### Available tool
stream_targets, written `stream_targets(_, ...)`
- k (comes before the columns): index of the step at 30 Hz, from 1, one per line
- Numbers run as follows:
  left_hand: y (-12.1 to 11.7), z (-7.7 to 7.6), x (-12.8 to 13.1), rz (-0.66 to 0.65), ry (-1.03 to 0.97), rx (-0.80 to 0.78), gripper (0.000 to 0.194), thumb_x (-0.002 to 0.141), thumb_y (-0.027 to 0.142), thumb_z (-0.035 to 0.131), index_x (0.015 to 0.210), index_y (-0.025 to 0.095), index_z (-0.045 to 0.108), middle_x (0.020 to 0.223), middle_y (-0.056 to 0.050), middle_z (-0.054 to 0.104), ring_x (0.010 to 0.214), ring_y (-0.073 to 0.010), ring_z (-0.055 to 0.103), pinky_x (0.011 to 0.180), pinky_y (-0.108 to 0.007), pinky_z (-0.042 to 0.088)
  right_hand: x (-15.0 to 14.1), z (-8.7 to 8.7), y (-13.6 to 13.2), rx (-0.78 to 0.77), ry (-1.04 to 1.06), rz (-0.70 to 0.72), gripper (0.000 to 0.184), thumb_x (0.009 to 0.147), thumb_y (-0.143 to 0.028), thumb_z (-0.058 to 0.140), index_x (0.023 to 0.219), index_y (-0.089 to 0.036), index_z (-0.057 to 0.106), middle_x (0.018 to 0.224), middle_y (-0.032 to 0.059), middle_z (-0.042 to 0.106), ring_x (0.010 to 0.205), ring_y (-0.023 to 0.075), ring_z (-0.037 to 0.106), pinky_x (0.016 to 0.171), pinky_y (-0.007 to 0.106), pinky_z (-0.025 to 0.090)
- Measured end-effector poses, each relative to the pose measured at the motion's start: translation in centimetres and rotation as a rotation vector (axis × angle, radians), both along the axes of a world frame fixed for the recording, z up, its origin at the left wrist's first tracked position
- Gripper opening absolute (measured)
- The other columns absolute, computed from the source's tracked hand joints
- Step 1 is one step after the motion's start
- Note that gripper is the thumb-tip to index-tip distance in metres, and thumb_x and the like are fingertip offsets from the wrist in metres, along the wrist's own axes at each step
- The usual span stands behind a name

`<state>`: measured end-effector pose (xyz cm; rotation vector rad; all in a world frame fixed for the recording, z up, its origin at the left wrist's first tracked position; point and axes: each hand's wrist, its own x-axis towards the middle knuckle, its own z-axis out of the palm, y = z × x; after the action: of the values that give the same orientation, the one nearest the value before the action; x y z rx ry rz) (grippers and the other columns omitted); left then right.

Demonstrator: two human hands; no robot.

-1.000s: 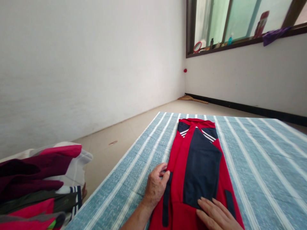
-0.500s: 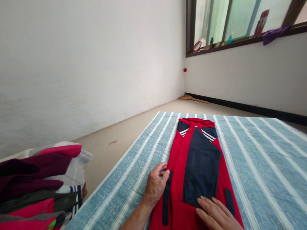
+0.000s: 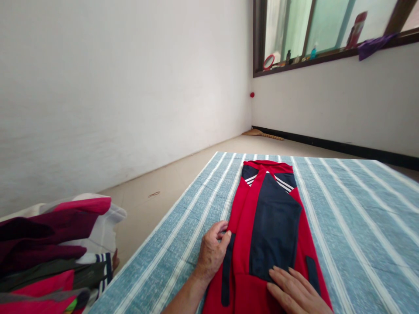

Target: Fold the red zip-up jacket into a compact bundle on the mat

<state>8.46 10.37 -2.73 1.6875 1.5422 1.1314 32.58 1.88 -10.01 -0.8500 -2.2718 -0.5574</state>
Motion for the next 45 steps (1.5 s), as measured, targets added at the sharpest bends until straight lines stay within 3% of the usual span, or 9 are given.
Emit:
stream_targets(10,0.08,-0.33,-0.22,-0.013,0.018,0.010,0.032,0.076,0.028,0.053,0.103,0.014,0.063,0.101,-0.010,0.069,0.094,-0.0209,0.066,0.081,-0.033,0.054,-0.07,0.42,0.01,-0.017,0.032,0.013,0.041,0.096,-0.045,0.030,0.115,-0.026,0.061,0.112,0.0007,0.067,0.105,0.0129,0.060,0.098,0.024,0.041)
stream_targets(17,0.18,-0.30,-0.10,-0.013,0.015,-0.005,0.032,0.076,0.028,0.052,0.103,0.013,0.062,0.103,-0.011,0.069,0.095,-0.0208,0.065,0.082,-0.033,0.053,0.00,0.18,0.05,0.009,0.004,0.007,0.039,0.097,-0.041,0.031,0.115,-0.026,0.061,0.114,-0.0009,0.066,0.106,0.0128,0.060,0.105,0.027,0.033)
stream_targets(33,0.14,-0.51,-0.25,-0.020,0.017,0.001,0.033,0.077,0.029,0.052,0.104,0.013,0.062,0.104,-0.011,0.068,0.095,-0.0213,0.065,0.083,-0.034,0.054,0.03,-0.40,0.04,0.001,-0.018,0.005,0.041,0.097,-0.043,0.029,0.117,-0.026,0.060,0.116,-0.0002,0.065,0.107,0.0142,0.059,0.102,0.028,0.038)
stream_targets(45,0.21,-0.60,-0.27,-0.009,-0.013,0.022,0.030,0.075,0.028,0.054,0.101,0.015,0.064,0.101,-0.009,0.070,0.093,-0.0214,0.066,0.082,-0.034,0.054,-0.10,-0.43,0.12,-0.016,0.001,0.015,0.041,0.096,-0.044,0.030,0.117,-0.026,0.059,0.113,0.0006,0.066,0.104,0.0145,0.061,0.092,0.025,0.047)
